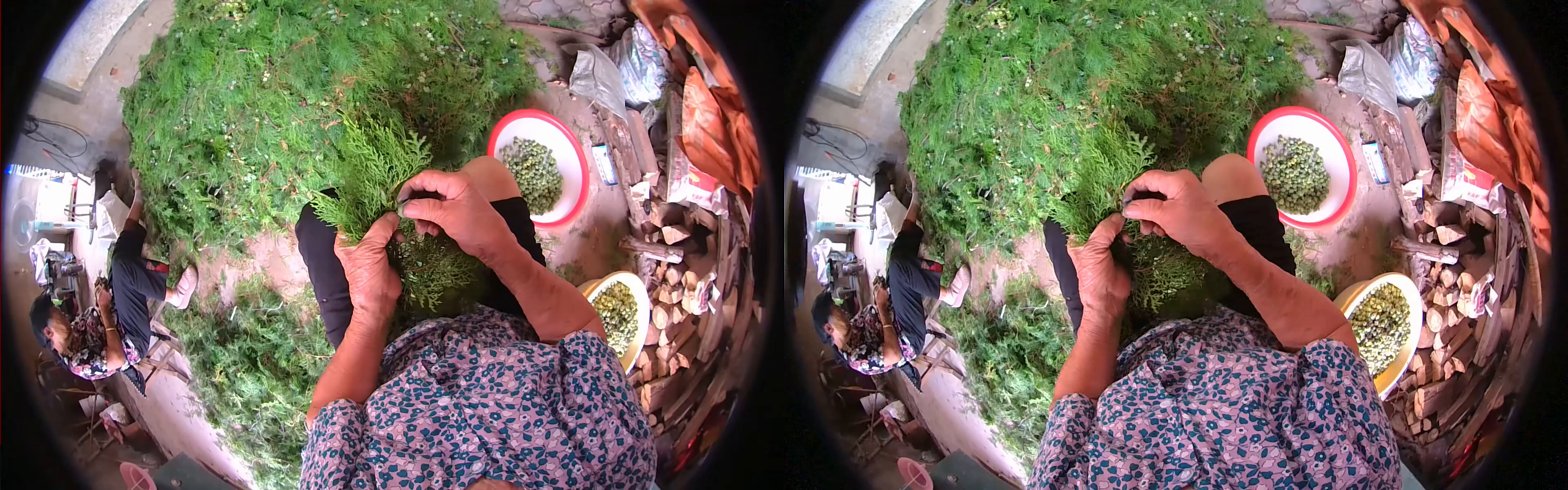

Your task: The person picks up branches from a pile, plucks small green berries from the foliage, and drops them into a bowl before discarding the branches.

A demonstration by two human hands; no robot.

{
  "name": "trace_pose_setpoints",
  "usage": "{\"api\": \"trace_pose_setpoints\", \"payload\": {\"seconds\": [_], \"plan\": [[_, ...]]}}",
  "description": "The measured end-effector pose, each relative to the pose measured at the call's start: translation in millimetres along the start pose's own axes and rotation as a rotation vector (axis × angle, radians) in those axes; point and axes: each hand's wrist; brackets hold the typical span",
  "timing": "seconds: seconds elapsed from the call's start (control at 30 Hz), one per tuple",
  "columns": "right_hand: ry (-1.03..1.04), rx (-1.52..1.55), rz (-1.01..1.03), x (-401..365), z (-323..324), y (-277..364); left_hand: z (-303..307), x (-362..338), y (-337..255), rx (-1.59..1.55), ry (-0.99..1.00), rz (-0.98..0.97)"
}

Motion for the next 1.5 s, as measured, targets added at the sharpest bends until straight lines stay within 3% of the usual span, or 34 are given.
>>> {"api": "trace_pose_setpoints", "payload": {"seconds": [0.17, 0.27, 0.43, 0.5, 0.57, 0.63, 0.7, 0.77, 1.03, 1.13, 1.2, 1.33, 1.5], "plan": [[0.083, 0.520, -0.024, -1.5, 9.3, -17.0, -0.6, -1.0, -0.9, -0.055, -0.018, 0.061], [0.030, 0.574, 0.058, -2.8, 6.2, -11.5, 2.6, 0.3, -0.4, -0.078, -0.031, 0.057], [-0.019, 0.660, 0.022, -6.3, 14.4, 8.1, 0.8, -0.8, -1.6, -0.103, -0.087, 0.101], [-0.077, 0.566, 0.158, -6.1, 13.3, 10.8, 2.6, 0.3, -0.6, -0.100, -0.052, 0.130], [-0.078, 0.405, 0.130, -3.2, 13.2, 10.3, -1.3, -0.9, -3.0, -0.072, -0.056, 0.119], [-0.144, -0.118, 0.324, 2.3, 5.3, 13.8, -3.9, -1.4, -3.3, -0.044, -0.058, 0.107], [-0.132, -0.171, 0.330, 7.1, 0.3, 11.4, -4.4, -1.2, -2.5, -0.022, -0.034, 0.103], [-0.265, -0.500, 0.584, 10.9, -4.4, 7.6, -6.9, -2.4, -1.6, -0.001, -0.038, 0.088], [-0.253, -0.555, 0.593, 11.5, -0.4, 1.7, -2.8, -2.6, 4.1, 0.117, -0.020, 0.022], [-0.228, -0.491, 0.552, 11.1, 1.3, 1.1, -4.4, -0.1, -1.6, 0.156, -0.005, 0.049], [-0.061, -0.058, 0.085, 8.1, 5.8, 11.3, -1.3, 2.6, -0.4, 0.150, -0.049, 0.084], [-0.091, 0.213, 0.083, 2.9, 24.6, 19.6, -0.7, 6.5, -0.1, 0.047, -0.084, 0.115], [-0.500, 0.488, 0.179, -3.6, 88.9, -12.9, 9.4, 17.9, -1.8, -0.069, -0.097, 0.127]]}}
Point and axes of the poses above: each hand's wrist, its own x-axis towards the middle knuckle, its own z-axis out of the back of the hand, y = z × x, and after that the axes turned 6 degrees about -x, right-handed
